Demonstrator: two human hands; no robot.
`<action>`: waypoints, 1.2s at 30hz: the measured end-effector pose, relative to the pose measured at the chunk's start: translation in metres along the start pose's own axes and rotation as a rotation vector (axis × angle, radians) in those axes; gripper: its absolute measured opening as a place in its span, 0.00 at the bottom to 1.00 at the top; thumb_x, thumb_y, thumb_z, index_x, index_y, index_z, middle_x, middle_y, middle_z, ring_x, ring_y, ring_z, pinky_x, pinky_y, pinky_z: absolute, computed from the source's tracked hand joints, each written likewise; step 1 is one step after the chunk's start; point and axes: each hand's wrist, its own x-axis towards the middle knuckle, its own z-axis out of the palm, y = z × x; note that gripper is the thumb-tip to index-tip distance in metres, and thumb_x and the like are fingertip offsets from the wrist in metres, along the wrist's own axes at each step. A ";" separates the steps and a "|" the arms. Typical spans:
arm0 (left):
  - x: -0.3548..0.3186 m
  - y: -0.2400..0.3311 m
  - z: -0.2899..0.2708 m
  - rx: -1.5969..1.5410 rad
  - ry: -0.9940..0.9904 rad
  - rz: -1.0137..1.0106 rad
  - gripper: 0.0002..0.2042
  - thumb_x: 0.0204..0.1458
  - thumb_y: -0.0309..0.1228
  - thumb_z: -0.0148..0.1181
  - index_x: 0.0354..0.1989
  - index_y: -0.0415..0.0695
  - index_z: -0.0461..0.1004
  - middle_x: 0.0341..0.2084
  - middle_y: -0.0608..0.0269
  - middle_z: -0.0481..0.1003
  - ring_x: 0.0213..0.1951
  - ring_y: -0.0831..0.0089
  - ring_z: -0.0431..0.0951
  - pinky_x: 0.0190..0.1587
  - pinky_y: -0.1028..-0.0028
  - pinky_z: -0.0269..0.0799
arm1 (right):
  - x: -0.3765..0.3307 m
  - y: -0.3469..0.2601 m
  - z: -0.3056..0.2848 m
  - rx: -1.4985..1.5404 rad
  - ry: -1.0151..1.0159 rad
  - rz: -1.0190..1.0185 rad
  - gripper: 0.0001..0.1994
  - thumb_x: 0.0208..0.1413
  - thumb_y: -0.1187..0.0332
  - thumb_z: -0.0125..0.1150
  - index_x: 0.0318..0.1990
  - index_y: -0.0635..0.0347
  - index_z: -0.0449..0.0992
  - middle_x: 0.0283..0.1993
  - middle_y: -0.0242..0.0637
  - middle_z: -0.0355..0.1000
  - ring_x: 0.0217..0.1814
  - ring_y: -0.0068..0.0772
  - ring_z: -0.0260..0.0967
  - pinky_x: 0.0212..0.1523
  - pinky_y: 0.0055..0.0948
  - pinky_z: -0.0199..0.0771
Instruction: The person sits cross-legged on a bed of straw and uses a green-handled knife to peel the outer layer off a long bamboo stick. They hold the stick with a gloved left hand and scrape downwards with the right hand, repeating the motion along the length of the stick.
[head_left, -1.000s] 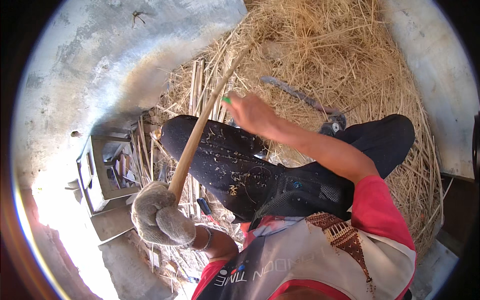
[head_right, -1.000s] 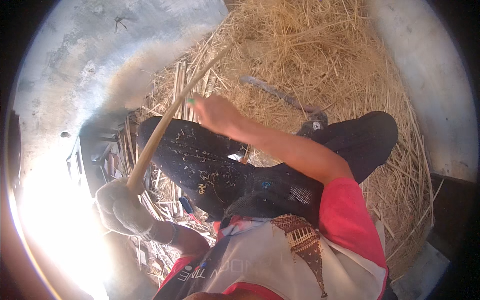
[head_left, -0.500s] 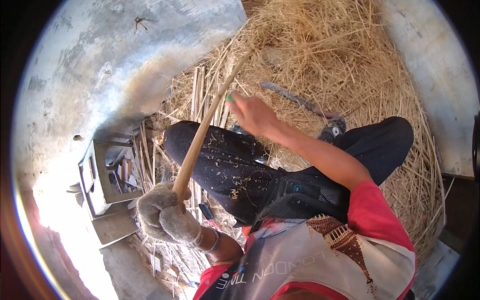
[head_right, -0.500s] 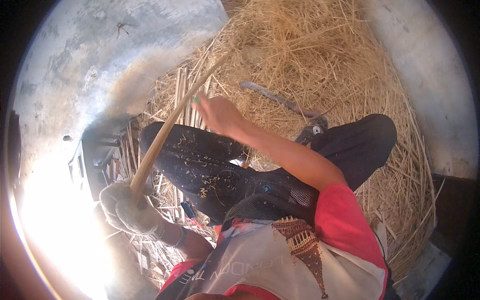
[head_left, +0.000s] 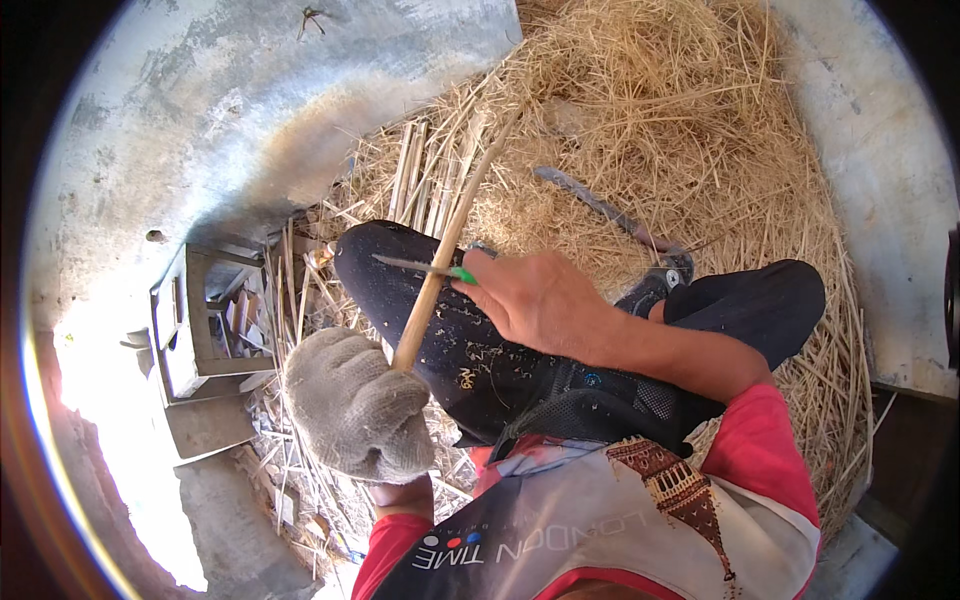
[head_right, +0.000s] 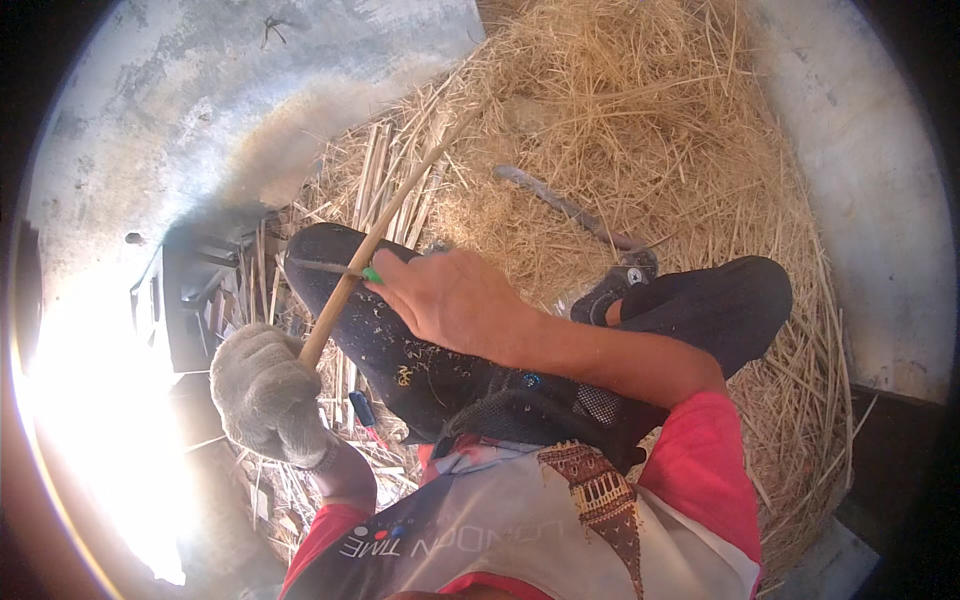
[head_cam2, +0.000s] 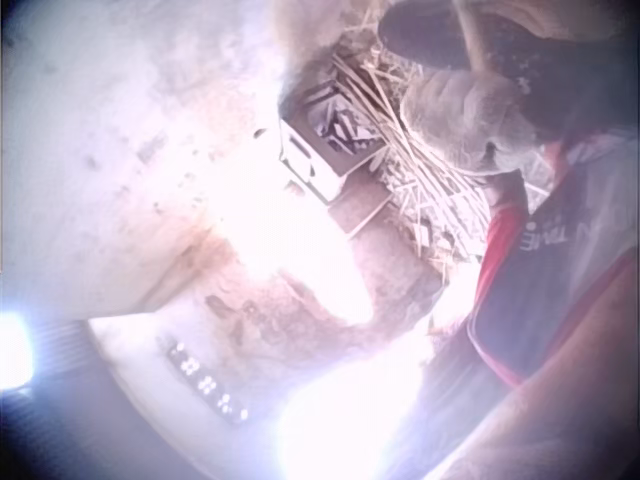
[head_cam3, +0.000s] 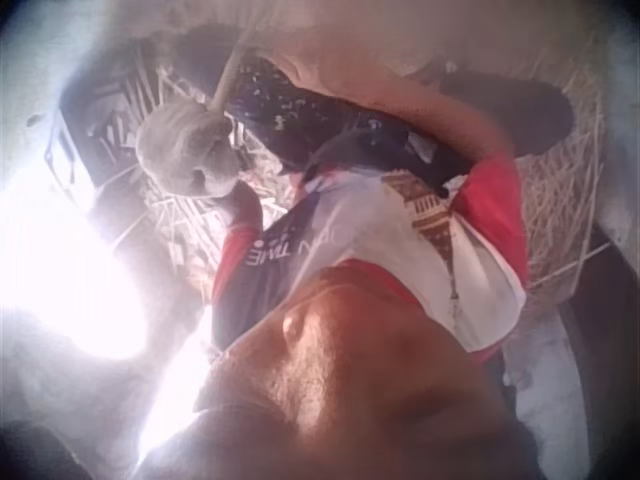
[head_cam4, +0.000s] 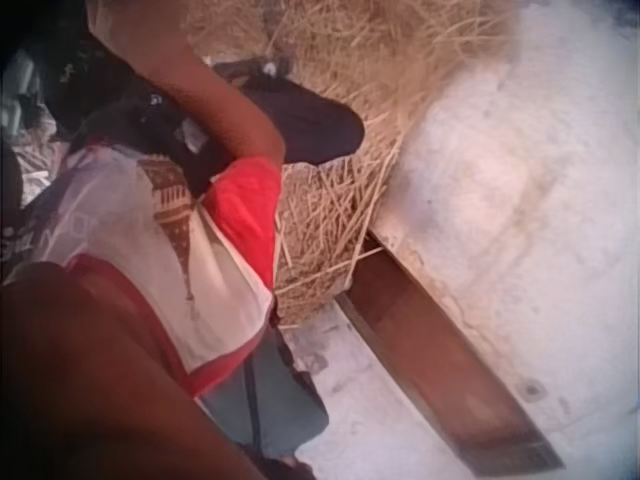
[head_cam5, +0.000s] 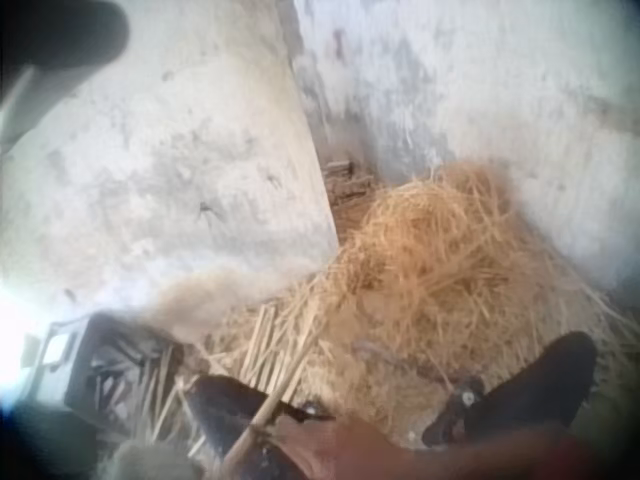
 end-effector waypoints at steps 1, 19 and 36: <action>-0.001 -0.004 0.001 0.023 0.018 0.030 0.12 0.23 0.37 0.59 0.14 0.43 0.66 0.08 0.66 0.62 0.12 0.69 0.68 0.19 0.71 0.65 | -0.001 -0.003 0.000 0.051 0.053 -0.030 0.10 0.66 0.63 0.53 0.37 0.61 0.69 0.13 0.45 0.65 0.16 0.48 0.70 0.14 0.42 0.67; -0.004 -0.019 -0.026 0.061 0.079 -0.133 0.07 0.34 0.34 0.61 0.16 0.44 0.75 0.15 0.63 0.74 0.25 0.65 0.79 0.35 0.66 0.75 | 0.020 -0.006 0.026 0.048 0.099 -0.008 0.09 0.61 0.67 0.59 0.36 0.63 0.68 0.15 0.43 0.66 0.16 0.47 0.69 0.15 0.42 0.68; -0.011 -0.008 -0.024 -0.071 -0.074 -0.044 0.06 0.36 0.31 0.61 0.22 0.44 0.75 0.16 0.61 0.73 0.20 0.62 0.76 0.26 0.68 0.70 | -0.019 -0.047 -0.009 0.069 0.080 -0.057 0.11 0.66 0.65 0.52 0.38 0.67 0.66 0.16 0.49 0.67 0.19 0.54 0.70 0.19 0.46 0.65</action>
